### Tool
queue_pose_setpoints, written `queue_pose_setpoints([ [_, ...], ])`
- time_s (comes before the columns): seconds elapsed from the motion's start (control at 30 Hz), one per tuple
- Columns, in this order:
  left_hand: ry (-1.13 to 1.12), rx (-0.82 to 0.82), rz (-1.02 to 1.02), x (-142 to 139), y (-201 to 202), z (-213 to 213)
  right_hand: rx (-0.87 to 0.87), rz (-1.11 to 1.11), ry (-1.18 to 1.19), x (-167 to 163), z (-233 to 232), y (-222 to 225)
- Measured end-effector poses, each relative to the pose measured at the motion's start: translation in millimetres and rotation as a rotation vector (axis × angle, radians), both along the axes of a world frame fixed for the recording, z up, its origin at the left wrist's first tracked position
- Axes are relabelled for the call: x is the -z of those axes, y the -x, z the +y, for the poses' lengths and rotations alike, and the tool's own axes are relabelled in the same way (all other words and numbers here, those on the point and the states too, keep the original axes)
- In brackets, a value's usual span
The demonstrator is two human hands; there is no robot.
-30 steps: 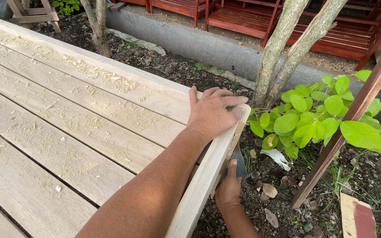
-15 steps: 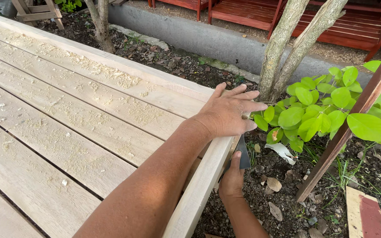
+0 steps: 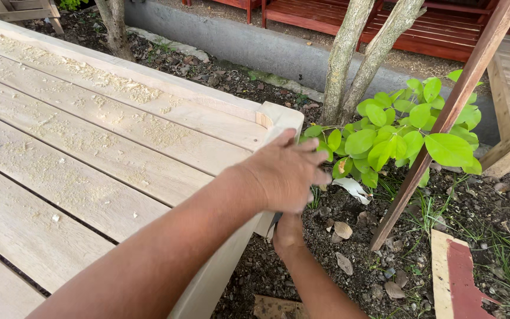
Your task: The person sands a wooden bed frame outdoors using a sanding block. They work along the top edge and side rails of the frame, then move to the corner and leg areas, rubbing the sanding block repeatedly over the wood surfaces and producing wood dust.
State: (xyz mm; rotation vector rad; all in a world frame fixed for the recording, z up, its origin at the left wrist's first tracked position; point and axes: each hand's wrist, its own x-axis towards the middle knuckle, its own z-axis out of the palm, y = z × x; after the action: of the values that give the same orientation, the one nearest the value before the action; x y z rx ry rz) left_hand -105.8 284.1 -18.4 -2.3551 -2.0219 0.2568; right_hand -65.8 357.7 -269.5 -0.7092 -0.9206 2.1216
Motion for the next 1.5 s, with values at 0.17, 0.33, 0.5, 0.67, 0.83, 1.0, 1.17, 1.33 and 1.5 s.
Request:
queue_pose_setpoints([
  [0.17, 0.549, -0.153, -0.148, 28, -37, -41, -0.226, -0.251, -0.031, 6, 34, -9],
  [0.33, 0.442, -0.123, -0.281, 37, -24, -30, -0.141, -0.048, -0.020, -12, 34, 9],
  [0.5, 0.236, -0.149, -0.368, 30, -13, -19, -0.210, -0.088, -0.017, -3, 9, 8],
  [0.67, 0.363, -0.136, -0.230, 35, -18, -4, -0.227, -0.081, 0.011, 16, 12, 0],
  [0.83, 0.336, -0.172, -0.277, 39, -17, -6, -0.225, -0.081, 0.028, 25, 2, 0],
  [1.0, 0.279, -0.220, -0.345, 34, -15, -8, -0.231, -0.076, 0.035, 25, -4, 2],
  [1.17, 0.082, -0.124, -0.240, 33, -15, -8, -0.212, -0.012, 0.057, 23, -2, 11],
  [1.33, 0.383, -0.089, -0.073, 27, -17, -19, -0.194, 0.012, 0.043, 36, -21, 16],
  [1.5, 0.420, -0.069, -0.051, 21, -20, -19, -0.193, 0.034, 0.056, 42, -29, 18],
])
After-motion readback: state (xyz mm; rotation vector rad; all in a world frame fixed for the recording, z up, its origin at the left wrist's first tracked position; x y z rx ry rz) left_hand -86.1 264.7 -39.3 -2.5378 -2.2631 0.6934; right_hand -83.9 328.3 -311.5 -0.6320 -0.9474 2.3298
